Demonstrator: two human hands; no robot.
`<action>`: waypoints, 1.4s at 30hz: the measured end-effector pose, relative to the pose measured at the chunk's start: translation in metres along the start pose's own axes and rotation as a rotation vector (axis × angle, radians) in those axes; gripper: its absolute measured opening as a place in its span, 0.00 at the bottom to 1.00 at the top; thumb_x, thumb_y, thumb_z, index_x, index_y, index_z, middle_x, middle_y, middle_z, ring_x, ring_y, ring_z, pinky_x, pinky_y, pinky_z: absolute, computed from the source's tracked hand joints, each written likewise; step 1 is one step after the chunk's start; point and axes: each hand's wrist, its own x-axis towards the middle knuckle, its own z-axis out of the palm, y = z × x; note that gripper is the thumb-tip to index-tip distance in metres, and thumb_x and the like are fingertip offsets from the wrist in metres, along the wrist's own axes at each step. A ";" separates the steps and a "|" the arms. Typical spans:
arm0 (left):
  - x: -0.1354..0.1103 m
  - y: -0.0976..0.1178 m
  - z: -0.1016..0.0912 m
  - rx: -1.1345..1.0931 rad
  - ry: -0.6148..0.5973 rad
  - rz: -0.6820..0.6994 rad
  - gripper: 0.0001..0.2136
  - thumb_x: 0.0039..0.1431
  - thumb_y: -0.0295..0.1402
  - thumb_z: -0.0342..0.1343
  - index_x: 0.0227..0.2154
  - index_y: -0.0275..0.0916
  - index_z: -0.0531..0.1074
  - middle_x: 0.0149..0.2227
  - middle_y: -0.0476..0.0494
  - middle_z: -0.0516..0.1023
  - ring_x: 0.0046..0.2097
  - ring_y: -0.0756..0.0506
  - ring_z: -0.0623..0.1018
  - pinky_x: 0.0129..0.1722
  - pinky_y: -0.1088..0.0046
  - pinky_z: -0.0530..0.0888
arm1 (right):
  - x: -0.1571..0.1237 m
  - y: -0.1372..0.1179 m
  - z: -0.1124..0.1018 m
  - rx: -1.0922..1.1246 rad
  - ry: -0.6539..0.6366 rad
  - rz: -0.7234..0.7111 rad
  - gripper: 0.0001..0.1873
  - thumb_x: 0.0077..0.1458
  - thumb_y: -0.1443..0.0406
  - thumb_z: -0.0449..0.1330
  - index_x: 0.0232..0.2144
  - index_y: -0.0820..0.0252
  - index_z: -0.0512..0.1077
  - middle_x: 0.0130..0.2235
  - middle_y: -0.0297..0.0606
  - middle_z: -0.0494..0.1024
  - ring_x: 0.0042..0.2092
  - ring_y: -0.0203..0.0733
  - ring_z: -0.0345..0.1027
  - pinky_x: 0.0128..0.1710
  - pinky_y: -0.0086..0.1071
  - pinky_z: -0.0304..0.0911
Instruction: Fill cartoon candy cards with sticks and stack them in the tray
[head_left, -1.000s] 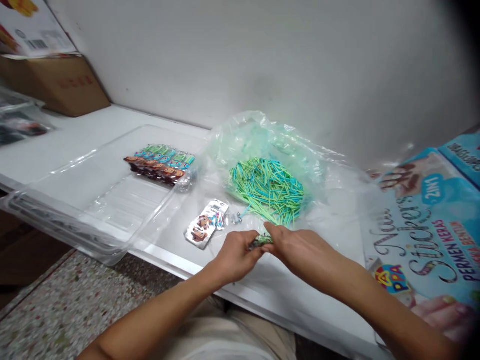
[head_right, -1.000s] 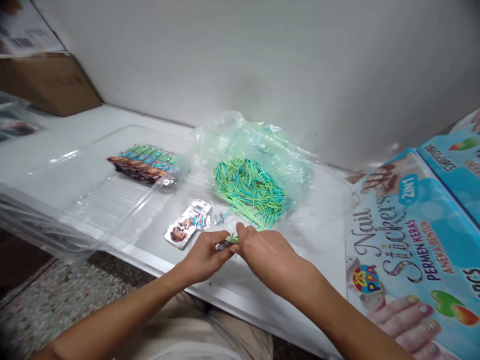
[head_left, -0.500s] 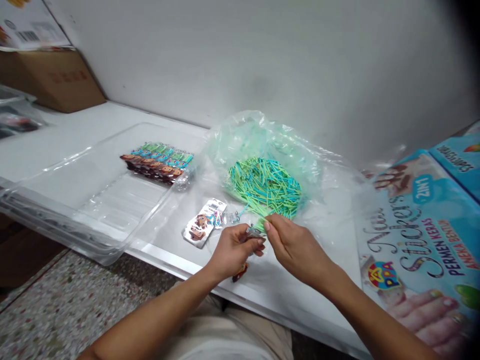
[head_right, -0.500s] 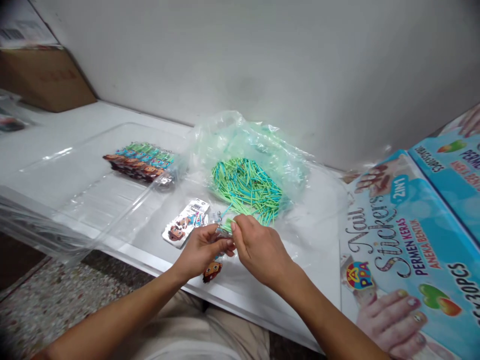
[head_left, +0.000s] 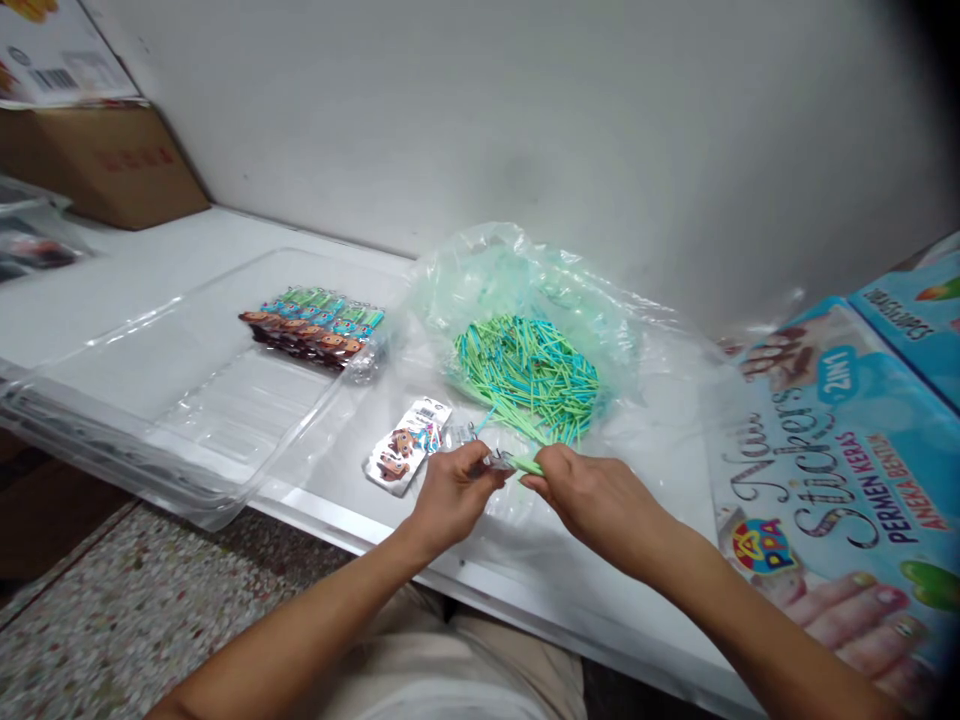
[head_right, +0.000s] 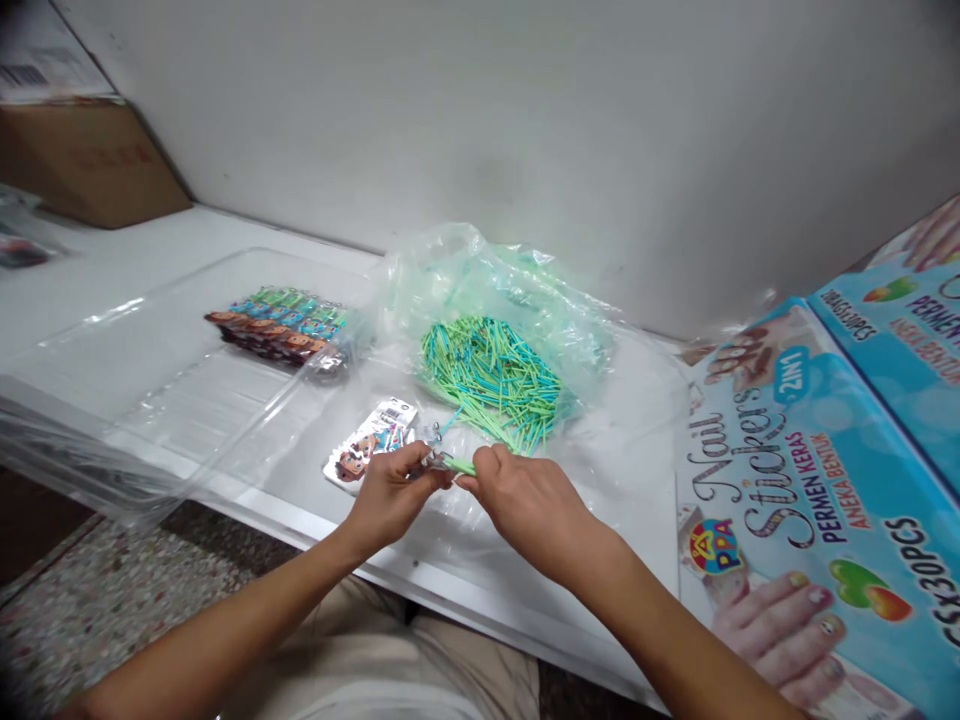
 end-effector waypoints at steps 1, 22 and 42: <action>0.000 -0.002 -0.001 0.113 0.017 0.070 0.07 0.56 0.32 0.55 0.25 0.36 0.72 0.22 0.50 0.73 0.26 0.51 0.72 0.28 0.77 0.65 | -0.001 0.000 -0.001 -0.005 -0.020 -0.007 0.15 0.66 0.58 0.45 0.33 0.61 0.64 0.27 0.38 0.73 0.25 0.42 0.69 0.20 0.31 0.39; 0.000 0.014 0.004 0.224 -0.247 0.175 0.05 0.55 0.30 0.50 0.33 0.38 0.70 0.31 0.43 0.77 0.31 0.45 0.76 0.30 0.73 0.68 | 0.017 -0.023 -0.019 0.153 0.230 -0.009 0.35 0.62 0.47 0.43 0.53 0.73 0.66 0.40 0.56 0.74 0.43 0.56 0.67 0.41 0.44 0.62; 0.014 0.037 -0.030 -0.770 0.009 -0.165 0.12 0.52 0.38 0.61 0.34 0.34 0.78 0.33 0.41 0.80 0.37 0.45 0.78 0.40 0.69 0.73 | 0.027 -0.046 0.024 1.370 0.140 0.106 0.17 0.63 0.58 0.49 0.33 0.61 0.73 0.30 0.35 0.77 0.33 0.39 0.72 0.36 0.33 0.68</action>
